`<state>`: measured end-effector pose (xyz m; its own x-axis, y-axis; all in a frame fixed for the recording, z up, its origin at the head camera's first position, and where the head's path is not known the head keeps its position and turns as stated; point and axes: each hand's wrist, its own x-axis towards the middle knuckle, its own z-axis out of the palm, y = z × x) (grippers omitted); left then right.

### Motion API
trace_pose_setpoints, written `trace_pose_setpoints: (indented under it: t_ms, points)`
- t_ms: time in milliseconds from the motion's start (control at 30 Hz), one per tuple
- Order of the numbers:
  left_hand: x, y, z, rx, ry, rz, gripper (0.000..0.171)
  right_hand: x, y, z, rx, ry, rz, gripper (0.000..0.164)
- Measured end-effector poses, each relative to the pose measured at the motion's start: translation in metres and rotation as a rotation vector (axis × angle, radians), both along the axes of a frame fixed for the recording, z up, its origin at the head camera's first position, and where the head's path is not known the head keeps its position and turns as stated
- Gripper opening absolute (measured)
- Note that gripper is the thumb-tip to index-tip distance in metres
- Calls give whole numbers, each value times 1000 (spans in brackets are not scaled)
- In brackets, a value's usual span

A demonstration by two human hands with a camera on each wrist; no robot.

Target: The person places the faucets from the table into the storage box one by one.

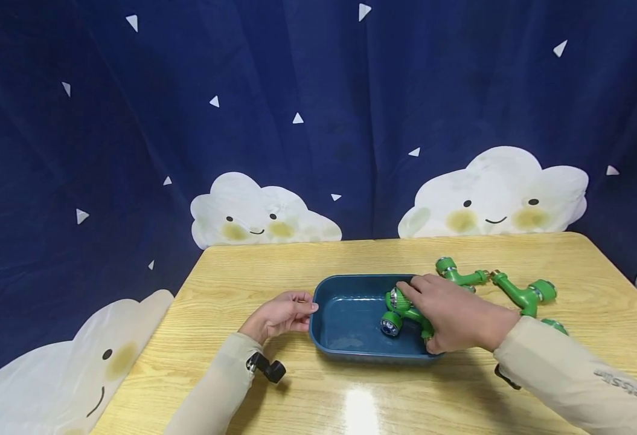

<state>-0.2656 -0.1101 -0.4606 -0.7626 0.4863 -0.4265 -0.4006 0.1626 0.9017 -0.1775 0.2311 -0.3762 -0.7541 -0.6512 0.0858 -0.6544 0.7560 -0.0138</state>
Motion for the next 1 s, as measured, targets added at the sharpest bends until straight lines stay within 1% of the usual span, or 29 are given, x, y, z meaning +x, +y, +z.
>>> trace_pose_setpoints:
  t_ms: [233, 467, 633, 733, 833, 1000]
  points:
    - [0, -3, 0, 0, 0, 2, 17, -6, -10, 2, 38, -68, 10, 100]
    - [0, -5, 0, 3, -4, 3, 17, -15, -21, 0, 76, -27, 107, 96]
    - [-2, -6, 1, 0, -3, -6, 17, -19, -27, -2, 92, 6, 154, 94]
    - [-2, -6, 2, -5, 3, -6, 17, -21, -31, -3, 123, 25, 179, 93]
    - [-3, -5, 1, -3, 7, -8, 17, -23, -35, -2, 163, 23, 193, 93]
    - [-2, -2, -1, 2, -5, -14, 17, -26, -45, 0, 202, -25, 204, 92]
